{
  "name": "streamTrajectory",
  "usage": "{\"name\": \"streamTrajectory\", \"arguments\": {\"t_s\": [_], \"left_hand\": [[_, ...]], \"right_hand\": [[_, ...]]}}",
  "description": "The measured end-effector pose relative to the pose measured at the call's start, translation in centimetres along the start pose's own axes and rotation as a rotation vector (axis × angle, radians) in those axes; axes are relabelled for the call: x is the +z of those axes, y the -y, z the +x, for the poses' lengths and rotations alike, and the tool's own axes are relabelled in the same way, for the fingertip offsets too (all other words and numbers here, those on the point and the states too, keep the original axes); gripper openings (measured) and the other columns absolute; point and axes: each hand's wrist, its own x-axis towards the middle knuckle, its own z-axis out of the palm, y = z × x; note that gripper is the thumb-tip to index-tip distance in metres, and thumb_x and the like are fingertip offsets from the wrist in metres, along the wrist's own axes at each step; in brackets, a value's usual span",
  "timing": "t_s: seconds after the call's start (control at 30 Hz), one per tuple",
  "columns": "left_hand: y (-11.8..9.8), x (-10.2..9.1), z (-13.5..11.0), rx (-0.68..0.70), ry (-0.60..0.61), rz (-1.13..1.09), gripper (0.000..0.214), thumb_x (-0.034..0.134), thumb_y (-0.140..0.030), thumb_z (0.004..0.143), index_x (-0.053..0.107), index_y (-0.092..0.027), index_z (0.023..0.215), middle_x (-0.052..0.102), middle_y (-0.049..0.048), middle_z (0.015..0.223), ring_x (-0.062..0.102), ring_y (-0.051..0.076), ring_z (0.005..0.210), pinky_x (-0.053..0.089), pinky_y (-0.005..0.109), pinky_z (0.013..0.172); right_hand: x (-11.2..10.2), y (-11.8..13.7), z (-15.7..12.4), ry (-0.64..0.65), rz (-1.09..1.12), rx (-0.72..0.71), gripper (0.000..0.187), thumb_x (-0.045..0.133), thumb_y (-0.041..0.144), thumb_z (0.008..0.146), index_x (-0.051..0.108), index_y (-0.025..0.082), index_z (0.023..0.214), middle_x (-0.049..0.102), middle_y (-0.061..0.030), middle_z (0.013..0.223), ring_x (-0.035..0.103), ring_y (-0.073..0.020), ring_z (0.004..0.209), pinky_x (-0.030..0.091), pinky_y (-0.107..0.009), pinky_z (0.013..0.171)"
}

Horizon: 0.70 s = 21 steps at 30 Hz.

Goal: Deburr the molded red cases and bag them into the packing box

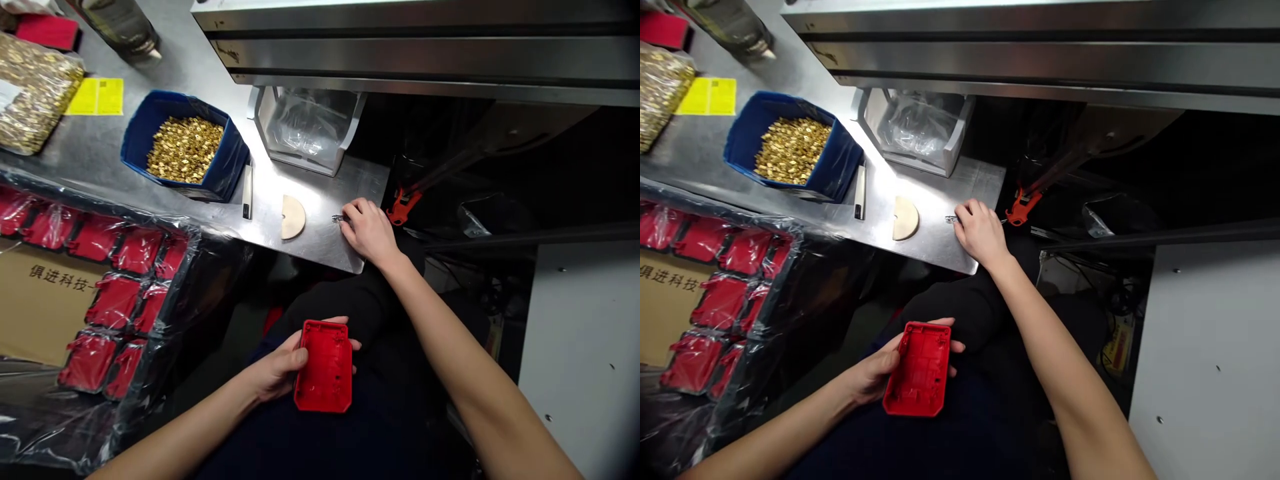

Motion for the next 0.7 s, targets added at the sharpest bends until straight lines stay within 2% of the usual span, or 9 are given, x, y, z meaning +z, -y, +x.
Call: {"name": "streamTrajectory", "arguments": {"t_s": [0.13, 0.3, 0.37, 0.43, 0.5, 0.6, 0.7], "left_hand": [[0.0, -0.2, 0.3, -0.01, -0.027, 0.042, 0.102, 0.088, -0.055, 0.072, 0.042, -0.021, 0.156, 0.052, 0.0262, 0.153, 0.063, 0.042, 0.128, 0.046, 0.058, 0.108], [0.1, -0.1, 0.7, 0.008, -0.078, 0.166, 0.102, 0.086, -0.056, 0.074, 0.037, -0.024, 0.158, 0.056, 0.0242, 0.15, 0.061, 0.041, 0.13, 0.043, 0.059, 0.11], [0.3, 0.2, 0.9, 0.031, -0.103, 0.239, 0.104, 0.086, -0.054, 0.075, 0.033, -0.026, 0.16, 0.06, 0.0219, 0.146, 0.062, 0.039, 0.128, 0.045, 0.056, 0.109], [0.5, 0.7, 1.0, 0.043, -0.134, 0.292, 0.108, 0.088, -0.054, 0.073, 0.03, -0.027, 0.16, 0.064, 0.019, 0.139, 0.065, 0.036, 0.123, 0.047, 0.052, 0.106], [0.7, 1.1, 1.3, 0.064, -0.163, 0.316, 0.108, 0.089, -0.052, 0.072, 0.031, -0.028, 0.159, 0.065, 0.0165, 0.135, 0.066, 0.033, 0.119, 0.048, 0.048, 0.104], [1.1, 1.8, 1.8, 0.115, -0.165, 0.329, 0.102, 0.091, -0.048, 0.072, 0.036, -0.027, 0.155, 0.062, 0.0152, 0.139, 0.061, 0.033, 0.127, 0.044, 0.048, 0.109], [1.4, 2.0, 2.2, 0.109, -0.133, 0.341, 0.099, 0.092, -0.042, 0.073, 0.036, -0.027, 0.153, 0.061, 0.0146, 0.139, 0.062, 0.032, 0.126, 0.045, 0.047, 0.109]], "right_hand": [[-0.1, 1.0, -3.2, -0.103, 0.128, 0.135, 0.023, 0.045, 0.037, 0.104, 0.059, 0.022, 0.114, 0.067, -0.0063, 0.105, 0.061, -0.0225, 0.096, 0.045, -0.033, 0.079], [0.1, 2.1, -5.7, 0.037, 0.212, 0.162, 0.012, 0.051, 0.028, 0.099, 0.06, 0.02, 0.101, 0.065, -0.0069, 0.1, 0.061, -0.023, 0.094, 0.045, -0.032, 0.075], [-1.2, 2.8, -7.0, 0.015, 0.384, 0.249, 0.011, 0.049, 0.027, 0.1, 0.059, 0.021, 0.101, 0.064, -0.0043, 0.099, 0.061, -0.0186, 0.086, 0.047, -0.03, 0.076], [-3.6, 4.0, -8.9, 0.004, 0.612, 0.344, 0.012, 0.048, 0.029, 0.102, 0.059, 0.023, 0.103, 0.063, -0.0009, 0.097, 0.06, -0.0147, 0.08, 0.048, -0.027, 0.074], [-6.2, 5.4, -11.3, 0.057, 0.761, 0.391, 0.013, 0.053, 0.033, 0.102, 0.062, 0.026, 0.105, 0.064, 0.0011, 0.096, 0.059, -0.0134, 0.08, 0.048, -0.025, 0.073], [-9.0, 7.6, -15.0, 0.194, 0.824, 0.405, 0.014, 0.06, 0.035, 0.099, 0.067, 0.029, 0.11, 0.064, 0.0021, 0.097, 0.06, -0.0124, 0.081, 0.049, -0.024, 0.074], [-9.1, 9.1, -17.6, 0.263, 0.826, 0.408, 0.018, 0.058, 0.03, 0.101, 0.067, 0.03, 0.117, 0.066, 0.0014, 0.103, 0.061, -0.0118, 0.084, 0.051, -0.024, 0.077]]}}
